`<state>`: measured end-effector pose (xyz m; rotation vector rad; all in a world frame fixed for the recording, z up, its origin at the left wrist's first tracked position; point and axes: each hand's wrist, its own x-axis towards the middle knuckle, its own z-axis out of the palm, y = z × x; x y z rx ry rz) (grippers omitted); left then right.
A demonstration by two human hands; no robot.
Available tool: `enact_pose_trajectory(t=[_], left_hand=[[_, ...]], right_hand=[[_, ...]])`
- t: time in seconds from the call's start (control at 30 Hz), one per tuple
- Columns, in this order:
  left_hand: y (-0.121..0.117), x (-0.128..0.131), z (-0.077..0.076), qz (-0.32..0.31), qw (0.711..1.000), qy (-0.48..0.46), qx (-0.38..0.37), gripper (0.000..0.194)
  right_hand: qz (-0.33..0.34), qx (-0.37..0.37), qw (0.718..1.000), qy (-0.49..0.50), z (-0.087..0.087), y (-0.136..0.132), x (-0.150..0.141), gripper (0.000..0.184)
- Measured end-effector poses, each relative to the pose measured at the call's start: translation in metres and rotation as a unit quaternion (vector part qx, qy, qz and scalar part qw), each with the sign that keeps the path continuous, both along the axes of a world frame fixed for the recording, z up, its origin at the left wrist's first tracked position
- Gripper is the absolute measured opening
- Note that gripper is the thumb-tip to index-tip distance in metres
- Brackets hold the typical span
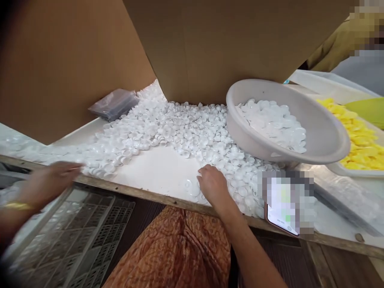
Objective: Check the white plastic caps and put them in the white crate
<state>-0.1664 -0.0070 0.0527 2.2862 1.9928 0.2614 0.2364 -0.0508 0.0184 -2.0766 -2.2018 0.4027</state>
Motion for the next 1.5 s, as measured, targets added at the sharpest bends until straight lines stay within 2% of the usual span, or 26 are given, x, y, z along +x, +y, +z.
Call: enact_pose_trajectory(t=[0.07,0.17,0.2,0.27,0.33,0.4,0.53,0.7,0.87,1.0,1.07,1.17,1.27,1.37,1.5], left_hand=[[0.012,0.044,-0.020,-0.107,0.993,-0.042,0.035,0.028],[0.033,0.139,-0.047,-0.264,0.961,-0.057,0.053,0.021],[0.039,0.169,-0.052,-0.284,0.956,-0.046,0.060,0.024],[0.049,0.215,-0.056,-0.283,0.957,-0.017,0.060,0.028],[0.057,0.237,-0.057,-0.259,0.965,0.002,0.049,0.022],[0.063,0.239,-0.058,-0.239,0.970,0.005,0.037,0.017],[0.065,0.213,-0.065,-0.199,0.980,-0.004,0.022,0.014],[0.058,0.185,-0.066,-0.172,0.985,-0.018,0.019,0.007],[0.057,0.185,-0.067,-0.126,0.991,-0.036,0.024,0.021],[0.062,0.188,-0.072,-0.102,0.993,-0.024,0.045,0.031],[0.068,0.189,-0.076,-0.111,0.992,-0.025,0.047,0.030],[0.076,0.189,-0.079,-0.137,0.990,-0.022,0.038,0.015],[0.077,0.185,-0.073,-0.154,0.987,-0.019,0.033,0.011],[0.064,0.174,-0.060,-0.172,0.985,-0.018,0.023,0.011],[0.035,0.165,-0.045,-0.257,0.966,-0.014,-0.014,0.013]], right_hand=[[0.031,0.000,0.999,-0.033,-0.007,-0.001,-0.012,0.016],[0.058,0.015,0.997,-0.040,-0.015,0.005,-0.031,0.016],[0.063,0.023,0.997,-0.036,-0.016,0.008,-0.036,0.017],[0.062,0.042,0.997,-0.022,-0.019,0.012,-0.043,0.019],[0.052,0.062,0.997,-0.004,-0.023,0.014,-0.047,0.021],[0.043,0.080,0.996,0.015,-0.028,0.015,-0.048,0.020],[0.040,0.104,0.992,0.064,-0.038,0.015,-0.048,0.019],[0.029,0.133,0.979,0.151,-0.044,0.016,-0.048,0.035],[-0.015,0.134,0.988,0.077,-0.041,0.011,-0.046,0.041],[-0.025,0.111,0.993,0.024,-0.036,0.008,-0.044,0.031],[-0.016,0.098,0.995,0.013,-0.035,0.009,-0.046,0.026],[0.023,0.092,0.995,0.019,-0.035,0.010,-0.052,0.028],[0.071,0.091,0.992,0.043,-0.034,0.011,-0.056,0.031],[0.084,0.085,0.991,0.061,-0.034,0.014,-0.058,0.034],[0.101,0.052,0.991,0.075,-0.034,0.025,-0.063,0.027]])
